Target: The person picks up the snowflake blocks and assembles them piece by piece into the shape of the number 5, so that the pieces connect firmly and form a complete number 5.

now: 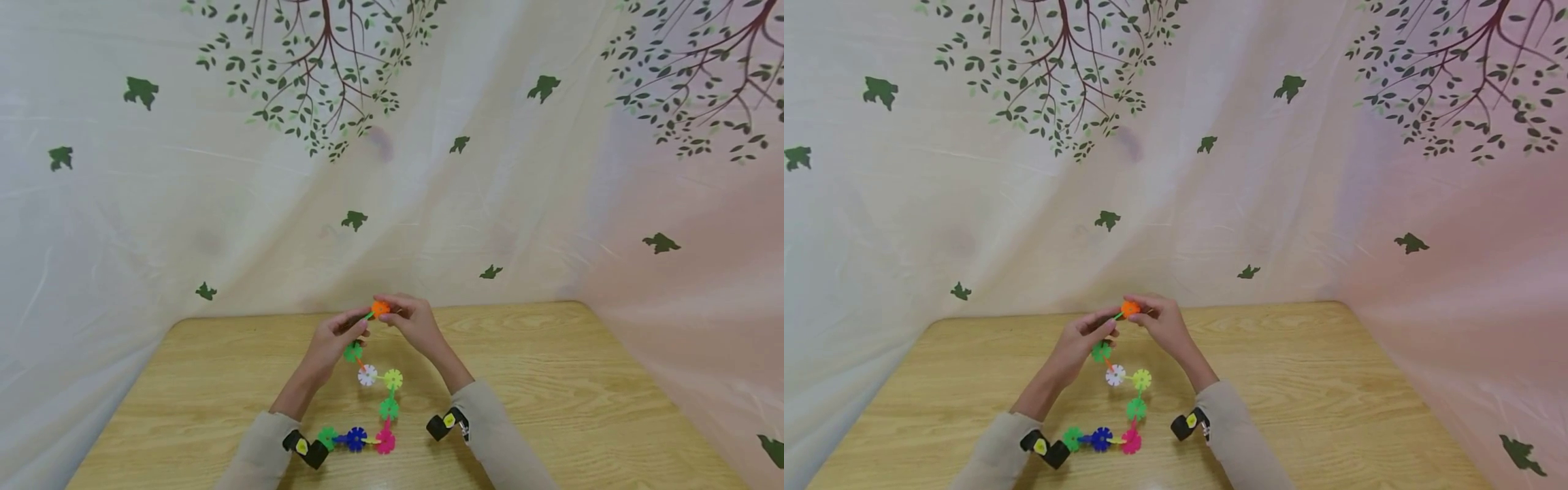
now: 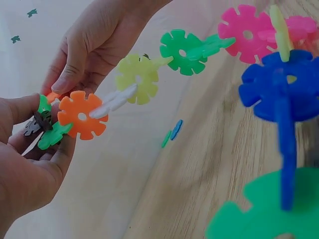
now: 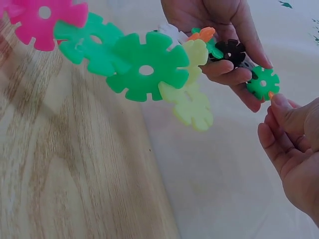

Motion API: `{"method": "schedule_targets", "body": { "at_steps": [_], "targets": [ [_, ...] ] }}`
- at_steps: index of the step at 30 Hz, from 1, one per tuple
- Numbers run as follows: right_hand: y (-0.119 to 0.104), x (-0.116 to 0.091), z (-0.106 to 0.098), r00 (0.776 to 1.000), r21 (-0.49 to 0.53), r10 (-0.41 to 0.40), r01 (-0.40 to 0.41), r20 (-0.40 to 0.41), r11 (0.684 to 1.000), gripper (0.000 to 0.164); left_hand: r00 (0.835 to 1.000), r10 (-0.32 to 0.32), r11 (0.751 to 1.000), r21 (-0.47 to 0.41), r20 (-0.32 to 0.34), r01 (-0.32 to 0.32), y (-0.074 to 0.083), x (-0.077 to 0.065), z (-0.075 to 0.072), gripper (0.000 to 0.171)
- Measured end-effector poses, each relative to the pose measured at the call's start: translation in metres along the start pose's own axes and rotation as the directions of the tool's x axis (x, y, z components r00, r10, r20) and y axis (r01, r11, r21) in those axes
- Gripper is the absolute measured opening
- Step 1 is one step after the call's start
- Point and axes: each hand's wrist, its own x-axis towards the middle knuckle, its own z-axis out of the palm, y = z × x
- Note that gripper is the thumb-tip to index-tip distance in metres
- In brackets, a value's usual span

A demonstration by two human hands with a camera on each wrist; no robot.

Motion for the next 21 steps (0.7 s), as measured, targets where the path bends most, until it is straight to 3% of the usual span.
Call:
{"method": "schedule_targets", "body": {
  "at_steps": [11,21],
  "targets": [
    [-0.0031,-0.0019,-0.0007,0.999,0.029,0.028,-0.029,0.022,0.999,0.032,1.000,0.018,1.000,0.017,0.024,-0.019,0.0016,-0.0022,-0.0001,0.038],
    [-0.0073,-0.0013,0.0010,0.999,-0.002,0.020,-0.020,0.046,1.000,0.032,1.000,0.016,0.999,0.029,0.008,-0.017,0.0024,-0.0028,0.0007,0.036]
  ]
}}
